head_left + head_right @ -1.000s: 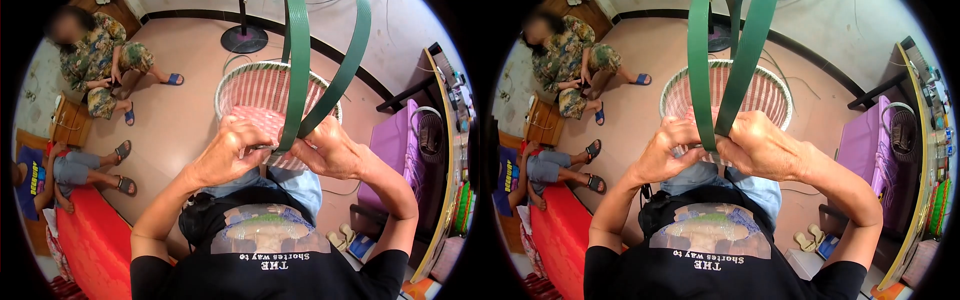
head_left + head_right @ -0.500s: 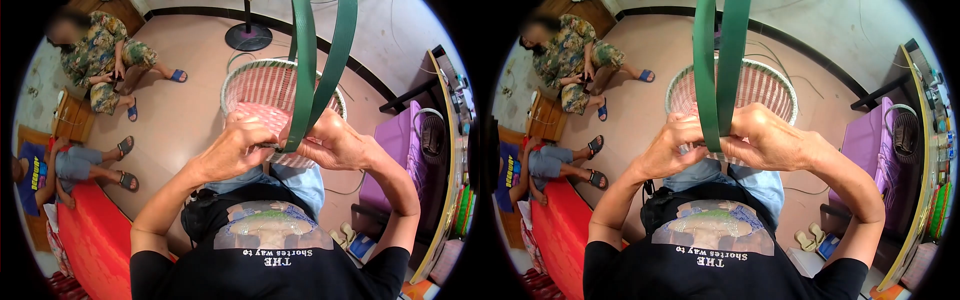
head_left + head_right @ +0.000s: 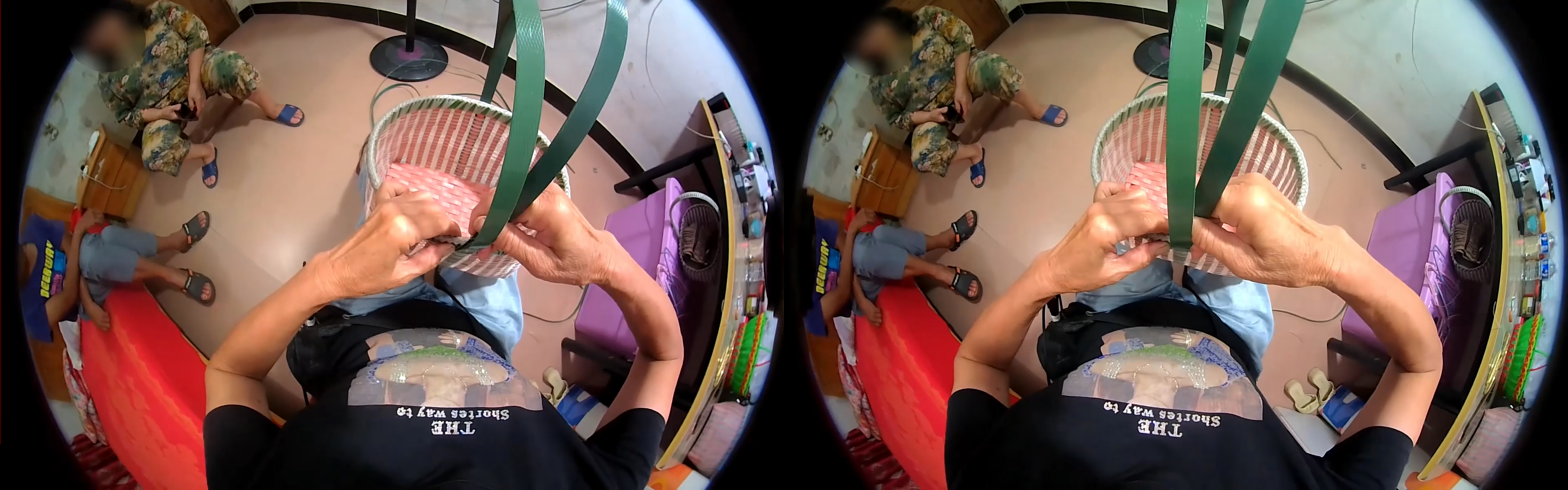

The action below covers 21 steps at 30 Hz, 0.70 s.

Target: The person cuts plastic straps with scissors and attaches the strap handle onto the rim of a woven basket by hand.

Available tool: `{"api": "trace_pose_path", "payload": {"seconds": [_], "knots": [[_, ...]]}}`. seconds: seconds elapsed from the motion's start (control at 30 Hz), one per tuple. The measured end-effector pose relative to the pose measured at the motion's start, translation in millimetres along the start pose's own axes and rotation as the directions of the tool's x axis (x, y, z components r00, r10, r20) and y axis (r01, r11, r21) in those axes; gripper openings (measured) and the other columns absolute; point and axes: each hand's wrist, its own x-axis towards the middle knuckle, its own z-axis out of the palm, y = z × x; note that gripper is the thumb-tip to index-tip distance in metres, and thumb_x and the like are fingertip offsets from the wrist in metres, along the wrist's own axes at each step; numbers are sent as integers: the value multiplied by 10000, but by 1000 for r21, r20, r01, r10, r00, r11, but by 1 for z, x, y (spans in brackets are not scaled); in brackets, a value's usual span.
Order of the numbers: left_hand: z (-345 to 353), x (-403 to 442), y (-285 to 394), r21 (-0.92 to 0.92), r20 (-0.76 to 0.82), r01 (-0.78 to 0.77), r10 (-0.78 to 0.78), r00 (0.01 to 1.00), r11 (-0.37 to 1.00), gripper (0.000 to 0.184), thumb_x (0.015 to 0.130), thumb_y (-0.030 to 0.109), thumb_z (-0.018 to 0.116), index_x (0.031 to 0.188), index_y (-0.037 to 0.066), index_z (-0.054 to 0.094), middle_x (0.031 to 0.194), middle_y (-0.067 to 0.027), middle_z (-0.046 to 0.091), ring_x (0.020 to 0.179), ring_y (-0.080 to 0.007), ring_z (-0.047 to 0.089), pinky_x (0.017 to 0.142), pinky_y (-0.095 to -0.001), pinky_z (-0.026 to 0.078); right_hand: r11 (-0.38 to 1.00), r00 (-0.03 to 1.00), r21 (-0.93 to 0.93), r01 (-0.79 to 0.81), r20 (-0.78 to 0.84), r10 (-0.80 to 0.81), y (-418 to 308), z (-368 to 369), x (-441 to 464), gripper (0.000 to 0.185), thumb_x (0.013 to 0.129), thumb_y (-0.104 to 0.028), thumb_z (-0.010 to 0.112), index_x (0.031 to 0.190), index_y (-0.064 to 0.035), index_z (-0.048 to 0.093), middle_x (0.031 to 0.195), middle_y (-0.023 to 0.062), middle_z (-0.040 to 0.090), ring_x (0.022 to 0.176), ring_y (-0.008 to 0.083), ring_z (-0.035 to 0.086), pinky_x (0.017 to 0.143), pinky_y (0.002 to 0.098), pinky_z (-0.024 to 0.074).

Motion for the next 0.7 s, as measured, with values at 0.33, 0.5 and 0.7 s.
{"api": "trace_pose_path", "payload": {"seconds": [0.33,0.5,0.7], "knots": [[11,0,1,109,-139,-34,49,989,993,157,690,90,705,822,61,624,763,-47,581,818,-219,582,864,-365,328,996,993,-38,-85,82,88,-12,-4,-2,42,890,-4,612,920,18,630,874,109,644,820,260,626,737,366,490],[15,-3,-1,188,-141,-40,67,988,981,197,641,97,710,809,62,614,733,-39,576,785,-210,575,833,-354,335,991,976,29,-127,180,120,-14,-6,0,105,872,39,601,977,27,614,928,122,638,888,267,625,792,373,494],[19,-3,-4,210,-180,-73,112,977,975,217,619,110,717,796,63,600,730,-47,570,768,-218,570,819,-361,351,979,959,46,-200,215,186,-22,-13,2,151,844,52,619,992,30,606,962,126,632,909,271,622,796,379,496]]}}
